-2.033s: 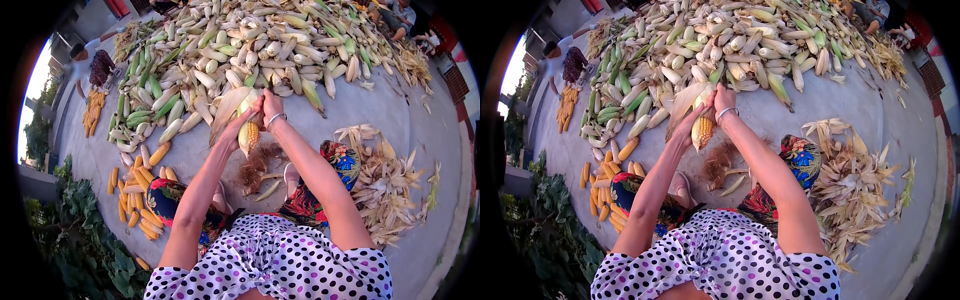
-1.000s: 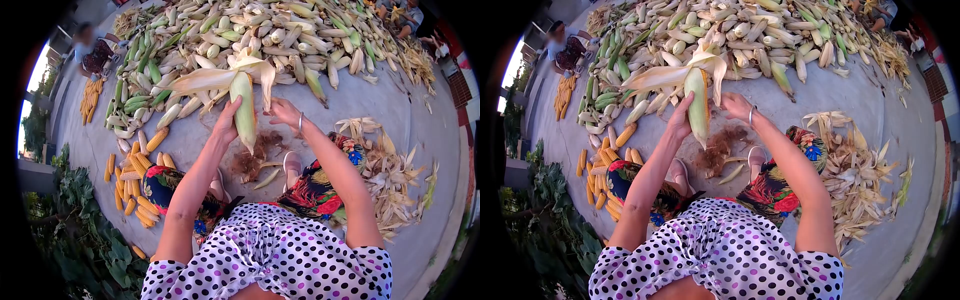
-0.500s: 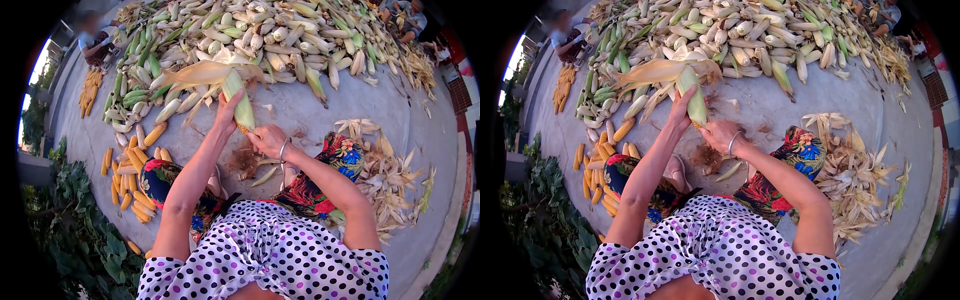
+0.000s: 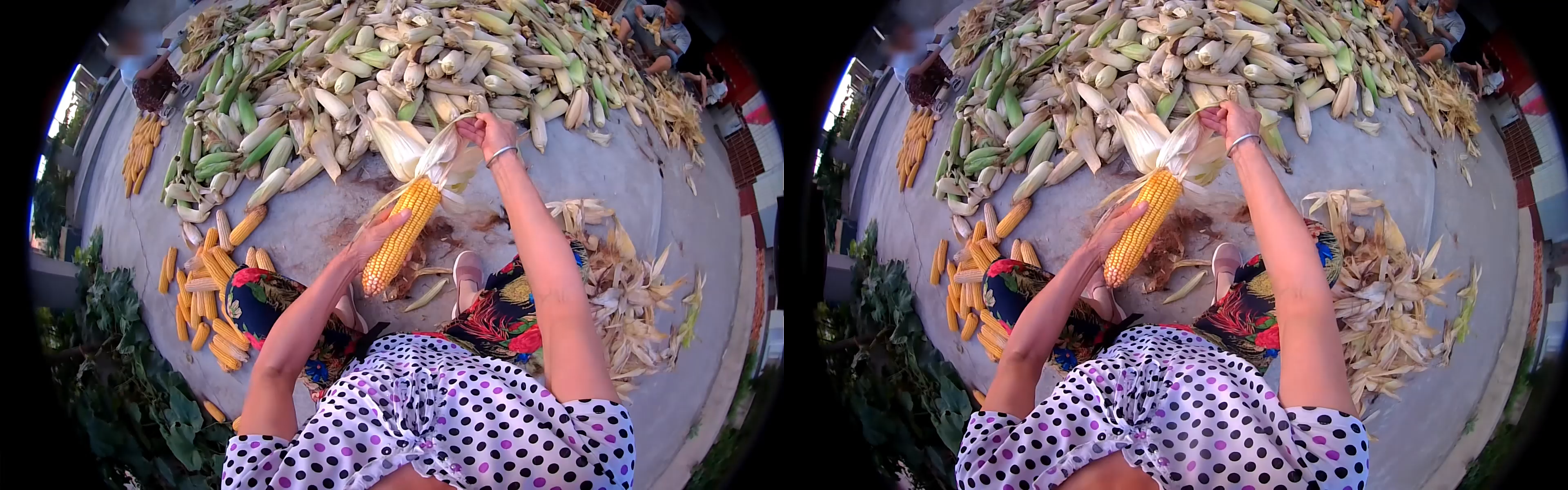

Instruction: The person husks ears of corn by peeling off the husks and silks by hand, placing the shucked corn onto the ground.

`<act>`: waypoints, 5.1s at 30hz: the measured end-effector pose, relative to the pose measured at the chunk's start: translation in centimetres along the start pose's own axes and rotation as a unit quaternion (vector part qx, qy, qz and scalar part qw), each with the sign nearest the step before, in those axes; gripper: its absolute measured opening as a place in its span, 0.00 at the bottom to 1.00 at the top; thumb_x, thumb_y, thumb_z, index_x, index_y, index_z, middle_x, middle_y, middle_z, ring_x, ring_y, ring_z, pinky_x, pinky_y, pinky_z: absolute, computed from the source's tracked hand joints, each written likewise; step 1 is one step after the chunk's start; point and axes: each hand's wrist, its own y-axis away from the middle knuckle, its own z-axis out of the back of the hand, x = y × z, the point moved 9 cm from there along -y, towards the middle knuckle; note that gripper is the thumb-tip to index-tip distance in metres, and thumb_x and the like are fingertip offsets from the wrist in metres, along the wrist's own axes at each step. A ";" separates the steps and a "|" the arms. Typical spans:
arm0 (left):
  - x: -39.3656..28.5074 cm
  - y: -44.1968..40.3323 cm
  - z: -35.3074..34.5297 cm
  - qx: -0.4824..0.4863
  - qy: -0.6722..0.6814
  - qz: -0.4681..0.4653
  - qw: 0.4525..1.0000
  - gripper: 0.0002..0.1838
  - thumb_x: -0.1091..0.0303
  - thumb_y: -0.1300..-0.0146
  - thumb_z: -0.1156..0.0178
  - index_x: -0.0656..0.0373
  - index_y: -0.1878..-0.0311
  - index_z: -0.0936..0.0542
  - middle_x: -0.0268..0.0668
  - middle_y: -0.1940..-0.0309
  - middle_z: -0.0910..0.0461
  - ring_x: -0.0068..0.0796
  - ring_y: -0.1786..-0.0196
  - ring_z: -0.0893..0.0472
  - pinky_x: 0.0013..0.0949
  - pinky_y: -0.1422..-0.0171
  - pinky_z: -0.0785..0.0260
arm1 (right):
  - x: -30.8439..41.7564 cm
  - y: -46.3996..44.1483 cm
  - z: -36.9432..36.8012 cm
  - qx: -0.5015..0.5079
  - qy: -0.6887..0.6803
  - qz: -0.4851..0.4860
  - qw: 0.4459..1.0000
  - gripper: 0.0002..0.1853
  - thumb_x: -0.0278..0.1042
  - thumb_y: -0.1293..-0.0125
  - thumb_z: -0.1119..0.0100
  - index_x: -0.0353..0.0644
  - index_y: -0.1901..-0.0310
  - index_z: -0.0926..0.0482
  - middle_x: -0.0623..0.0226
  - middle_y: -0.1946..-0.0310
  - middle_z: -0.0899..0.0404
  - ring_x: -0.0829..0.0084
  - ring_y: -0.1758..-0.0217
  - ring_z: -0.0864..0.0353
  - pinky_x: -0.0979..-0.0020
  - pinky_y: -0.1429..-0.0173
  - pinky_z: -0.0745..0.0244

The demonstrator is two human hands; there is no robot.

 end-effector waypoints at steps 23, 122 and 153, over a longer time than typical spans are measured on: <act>-0.5 -3.1 6.5 -0.150 -0.306 -0.129 0.931 0.10 0.63 0.31 0.50 0.58 0.52 0.29 0.31 0.68 0.26 0.22 0.64 0.26 0.26 0.57 0.31 | -14.8 11.3 -4.4 0.222 0.172 -0.207 0.937 0.20 0.41 0.38 0.42 0.39 0.48 0.26 0.67 0.55 0.24 0.75 0.55 0.24 0.73 0.53 0.27; 5.3 -1.4 -9.3 0.019 0.293 -0.016 0.956 0.14 0.71 0.50 0.40 0.67 0.63 0.30 0.40 0.76 0.27 0.29 0.75 0.26 0.30 0.72 0.30 | -5.6 1.8 -1.3 0.017 -0.268 0.038 0.962 0.21 0.51 0.35 0.58 0.48 0.49 0.27 0.64 0.60 0.21 0.63 0.71 0.22 0.62 0.76 0.28; 3.0 -3.2 -1.0 -0.086 -0.094 0.098 0.987 0.17 0.67 0.53 0.35 0.65 0.62 0.25 0.39 0.79 0.24 0.27 0.81 0.24 0.28 0.81 0.28 | 0.5 6.5 -5.1 0.031 0.577 0.313 0.753 0.24 0.54 0.44 0.44 0.37 0.77 0.19 0.46 0.81 0.24 0.46 0.74 0.21 0.53 0.69 0.26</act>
